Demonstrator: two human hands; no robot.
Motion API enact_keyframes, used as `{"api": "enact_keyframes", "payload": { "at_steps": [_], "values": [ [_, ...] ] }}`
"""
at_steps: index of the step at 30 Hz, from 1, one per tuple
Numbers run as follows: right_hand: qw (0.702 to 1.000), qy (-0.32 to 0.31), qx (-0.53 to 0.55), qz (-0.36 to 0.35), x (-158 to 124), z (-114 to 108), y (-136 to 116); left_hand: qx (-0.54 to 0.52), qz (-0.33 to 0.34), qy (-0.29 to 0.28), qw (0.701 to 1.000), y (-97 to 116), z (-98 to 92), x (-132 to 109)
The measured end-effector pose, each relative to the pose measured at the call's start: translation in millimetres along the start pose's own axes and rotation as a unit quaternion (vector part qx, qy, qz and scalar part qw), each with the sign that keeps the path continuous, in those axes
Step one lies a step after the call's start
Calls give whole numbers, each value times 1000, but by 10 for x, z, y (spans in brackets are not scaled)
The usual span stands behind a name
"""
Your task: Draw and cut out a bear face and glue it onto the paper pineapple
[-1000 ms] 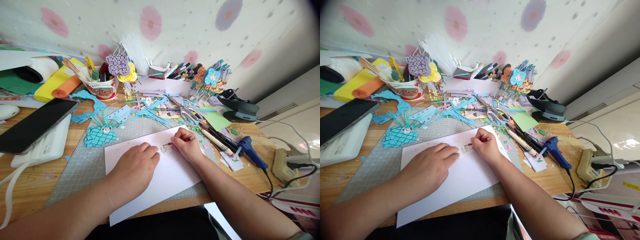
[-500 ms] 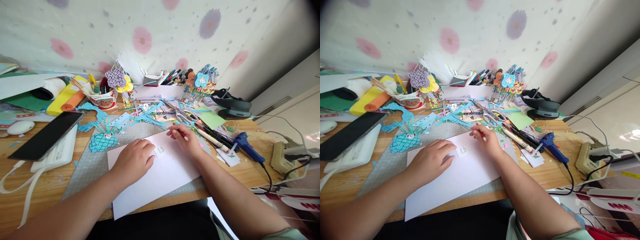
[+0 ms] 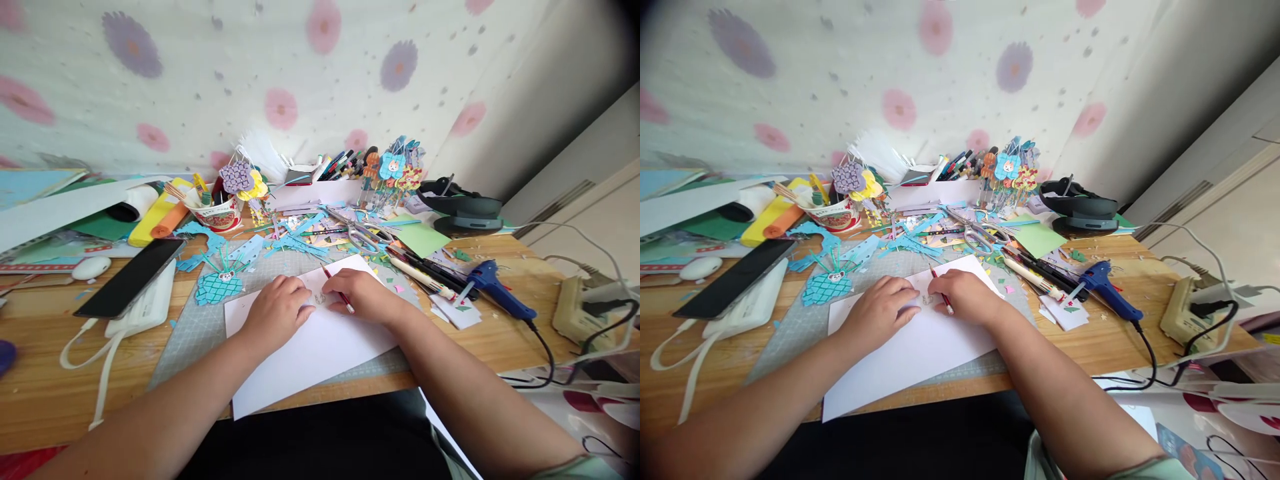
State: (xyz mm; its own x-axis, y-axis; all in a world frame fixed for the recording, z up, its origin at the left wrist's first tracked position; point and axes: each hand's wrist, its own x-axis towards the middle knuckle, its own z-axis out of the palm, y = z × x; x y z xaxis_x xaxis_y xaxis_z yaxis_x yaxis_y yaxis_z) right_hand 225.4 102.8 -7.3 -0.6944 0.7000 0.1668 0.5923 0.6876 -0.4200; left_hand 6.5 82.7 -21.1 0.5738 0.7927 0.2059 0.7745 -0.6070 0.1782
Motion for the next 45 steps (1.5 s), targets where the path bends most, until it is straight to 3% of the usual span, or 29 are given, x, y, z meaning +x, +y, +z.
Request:
{"api": "enact_keyframes", "payload": {
  "at_steps": [7, 13, 18, 21, 24, 28, 31, 34, 37, 39, 41, 45],
  "values": [
    [997, -41, -60, 17, -26, -52, -136, 5, 15, -17, 1000, 18, -44, -37],
    [996, -51, -74, 10, -365, -26, -390, -7, 33, -50, 998, 171, -178, -227],
    [994, 50, -86, -43, -728, 264, -625, -42, 22, -56, 997, 322, -190, -467],
    [984, 135, -96, -62, -833, 435, -725, -79, 13, -51, 995, 359, -178, -575],
    [978, 169, -95, -74, -877, 509, -780, -135, 10, -46, 990, 366, -178, -633],
    [975, 221, 3, -14, -871, 513, -808, -242, -4, -35, 970, 364, -194, -613],
    [932, 307, 158, 113, -770, 513, -824, -344, -49, -15, 937, 378, -212, -535],
    [834, 359, 360, 214, -589, 512, -840, -454, -108, 1, 884, 414, -221, -447],
    [745, 369, 502, 238, -416, 491, -844, -540, -158, 9, 827, 442, -215, -377],
    [725, 365, 533, 238, -342, 464, -839, -579, -179, 7, 795, 437, -217, -335],
    [727, 363, 533, 235, -296, 435, -828, -606, -191, -1, 772, 415, -236, -291],
    [739, 364, 517, 233, -228, 396, -783, -627, -194, -15, 755, 356, -311, -197]
  ]
}}
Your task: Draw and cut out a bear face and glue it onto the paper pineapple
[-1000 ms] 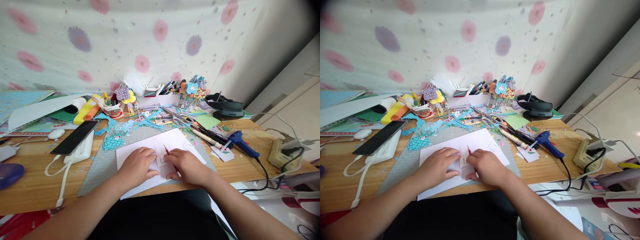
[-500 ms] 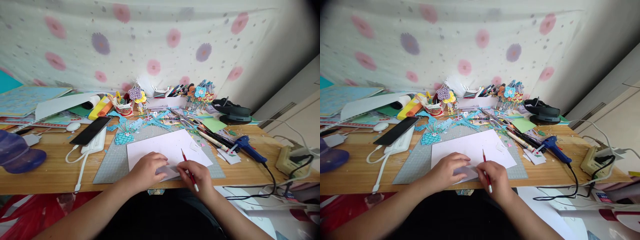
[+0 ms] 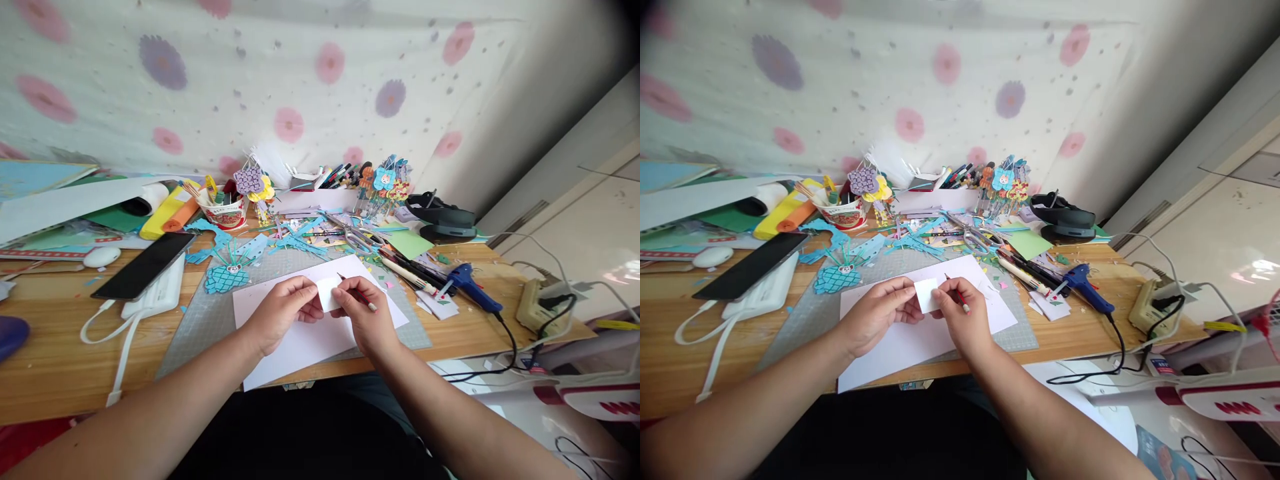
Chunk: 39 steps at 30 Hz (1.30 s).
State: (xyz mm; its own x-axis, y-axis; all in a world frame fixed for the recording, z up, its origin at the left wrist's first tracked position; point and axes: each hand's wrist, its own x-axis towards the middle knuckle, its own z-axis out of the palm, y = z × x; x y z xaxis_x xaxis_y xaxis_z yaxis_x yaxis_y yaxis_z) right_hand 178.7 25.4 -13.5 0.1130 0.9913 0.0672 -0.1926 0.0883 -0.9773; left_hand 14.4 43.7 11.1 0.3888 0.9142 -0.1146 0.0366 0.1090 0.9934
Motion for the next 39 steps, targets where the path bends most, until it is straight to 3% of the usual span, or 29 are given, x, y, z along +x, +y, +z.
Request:
{"api": "enact_keyframes", "payload": {
  "at_steps": [5, 10, 14, 17, 21, 26, 27, 29, 32, 35, 39],
  "values": [
    [998, -34, -43, 12, 157, -9, 8, 65, 20, 19, 998, 63, -91, 153],
    [985, -63, -160, 6, 411, -100, 30, 216, 66, 39, 973, 27, -237, 350],
    [935, -116, -329, -63, 585, -134, 87, 377, 157, 66, 910, -38, -293, 354],
    [908, -118, -391, -89, 629, -100, 149, 474, 212, 32, 854, -112, -269, 275],
    [890, -120, -431, -89, 618, -51, 181, 560, 232, 4, 795, -249, -228, 210],
    [853, -180, -478, -103, 690, -80, 26, 618, 232, -29, 750, -374, -252, 219],
    [856, -179, -472, -108, 725, -90, -22, 624, 232, -37, 745, -379, -261, 219],
    [892, -177, -405, -91, 807, -103, -110, 631, 230, -47, 740, -369, -273, 213],
    [944, -220, -245, -13, 919, -91, -179, 640, 219, -66, 733, -325, -278, 196],
    [949, -237, -208, -1, 962, -66, -131, 656, 205, -89, 721, -280, -274, 186],
    [968, -183, -171, 13, 908, -75, 66, 656, 194, -91, 724, -267, -267, 182]
  ]
}}
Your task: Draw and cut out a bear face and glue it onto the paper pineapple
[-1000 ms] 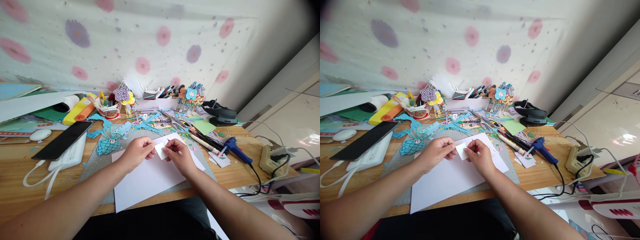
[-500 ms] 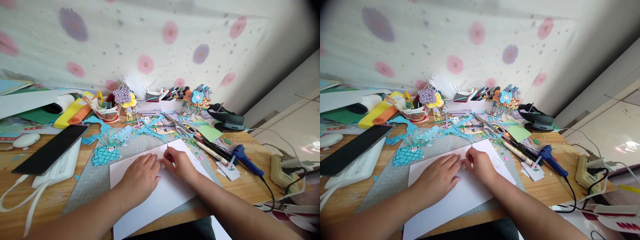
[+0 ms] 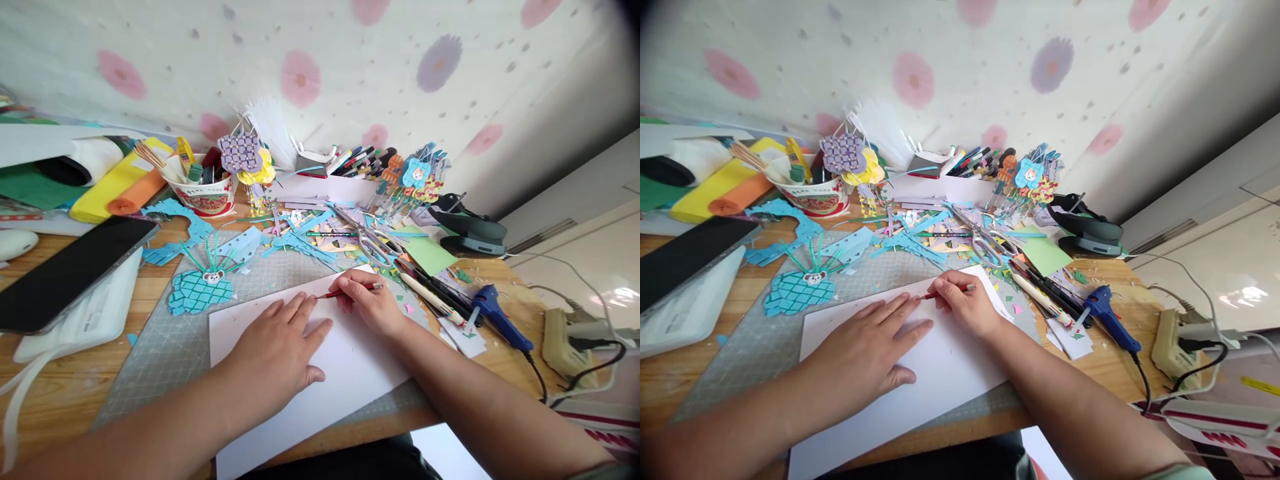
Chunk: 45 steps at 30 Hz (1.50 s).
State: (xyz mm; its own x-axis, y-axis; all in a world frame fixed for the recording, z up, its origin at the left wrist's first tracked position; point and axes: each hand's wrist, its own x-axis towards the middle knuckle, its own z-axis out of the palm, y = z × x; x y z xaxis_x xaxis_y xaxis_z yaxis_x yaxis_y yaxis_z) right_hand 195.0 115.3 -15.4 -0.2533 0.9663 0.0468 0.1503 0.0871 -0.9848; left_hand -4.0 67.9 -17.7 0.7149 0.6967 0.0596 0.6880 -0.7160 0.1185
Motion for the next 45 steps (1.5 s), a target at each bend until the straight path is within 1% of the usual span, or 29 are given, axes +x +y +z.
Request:
{"api": "enact_keyframes", "payload": {
  "at_steps": [2, 4, 7, 10, 14, 18, 29, 35, 45],
  "values": [
    [998, 26, 50, 4, -35, 24, 90, -9, -9, 5, 1000, 4, 13, -1],
    [997, 42, 67, -8, -62, 31, 143, -12, -17, 11, 1000, 8, 34, -4],
    [998, 52, 15, -20, -78, 16, 148, -3, -22, 24, 999, 17, 58, -12],
    [998, 58, -17, -10, -72, -5, 122, -2, -27, 42, 999, 33, 36, -20],
    [998, 54, -10, -14, -56, -27, 113, -22, -38, 26, 999, 53, -54, -15],
    [998, 48, -17, -26, -48, -45, 126, -29, -34, 5, 999, 49, -102, 4],
    [999, 27, -5, -20, -60, -43, 108, -33, -27, 18, 999, 42, -59, -11],
    [998, 36, -36, -27, -52, -28, 96, -33, -32, 16, 999, 37, -59, 0],
    [998, 38, -28, -34, -53, -23, 118, -31, -24, 14, 999, 47, -83, -3]
  ]
}}
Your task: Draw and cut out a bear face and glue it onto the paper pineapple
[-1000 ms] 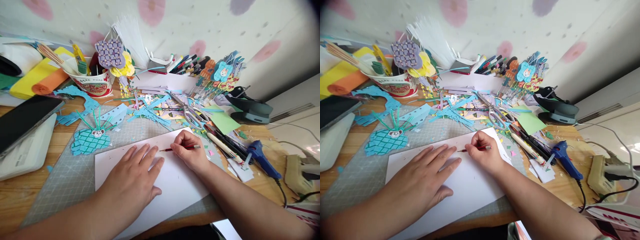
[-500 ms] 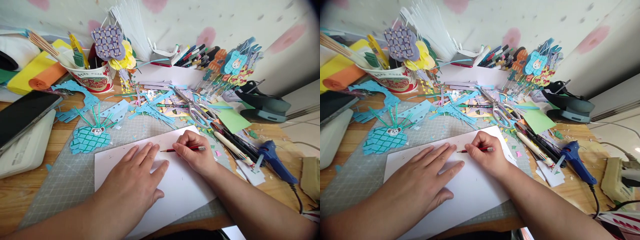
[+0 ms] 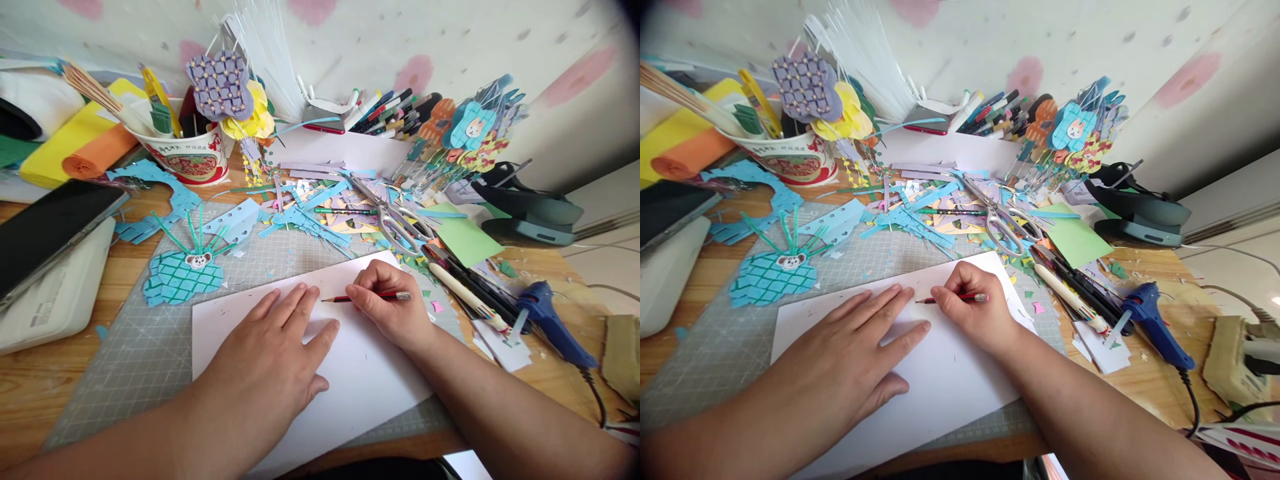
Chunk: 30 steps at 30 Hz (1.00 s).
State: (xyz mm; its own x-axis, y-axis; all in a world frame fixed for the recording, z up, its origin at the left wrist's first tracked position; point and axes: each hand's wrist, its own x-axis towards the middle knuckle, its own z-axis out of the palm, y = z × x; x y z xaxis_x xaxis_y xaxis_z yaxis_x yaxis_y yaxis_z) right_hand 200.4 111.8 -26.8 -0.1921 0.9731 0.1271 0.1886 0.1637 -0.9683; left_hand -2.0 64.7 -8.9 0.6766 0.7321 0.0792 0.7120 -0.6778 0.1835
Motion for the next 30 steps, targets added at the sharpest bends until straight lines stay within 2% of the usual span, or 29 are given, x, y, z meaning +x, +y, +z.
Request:
{"api": "enact_keyframes", "payload": {
  "at_steps": [7, 16, 30],
  "values": [
    [1000, -2, -18, 8, 0, 2, -3, 5, 3, 4, 1000, -12, 10, 15],
    [998, -32, 9, 47, -5, -27, -3, 7, 7, -3, 1000, -5, -6, 3],
    [999, -6, -16, 51, 16, -60, -18, -11, -8, -33, 999, 4, -24, 12]
  ]
}}
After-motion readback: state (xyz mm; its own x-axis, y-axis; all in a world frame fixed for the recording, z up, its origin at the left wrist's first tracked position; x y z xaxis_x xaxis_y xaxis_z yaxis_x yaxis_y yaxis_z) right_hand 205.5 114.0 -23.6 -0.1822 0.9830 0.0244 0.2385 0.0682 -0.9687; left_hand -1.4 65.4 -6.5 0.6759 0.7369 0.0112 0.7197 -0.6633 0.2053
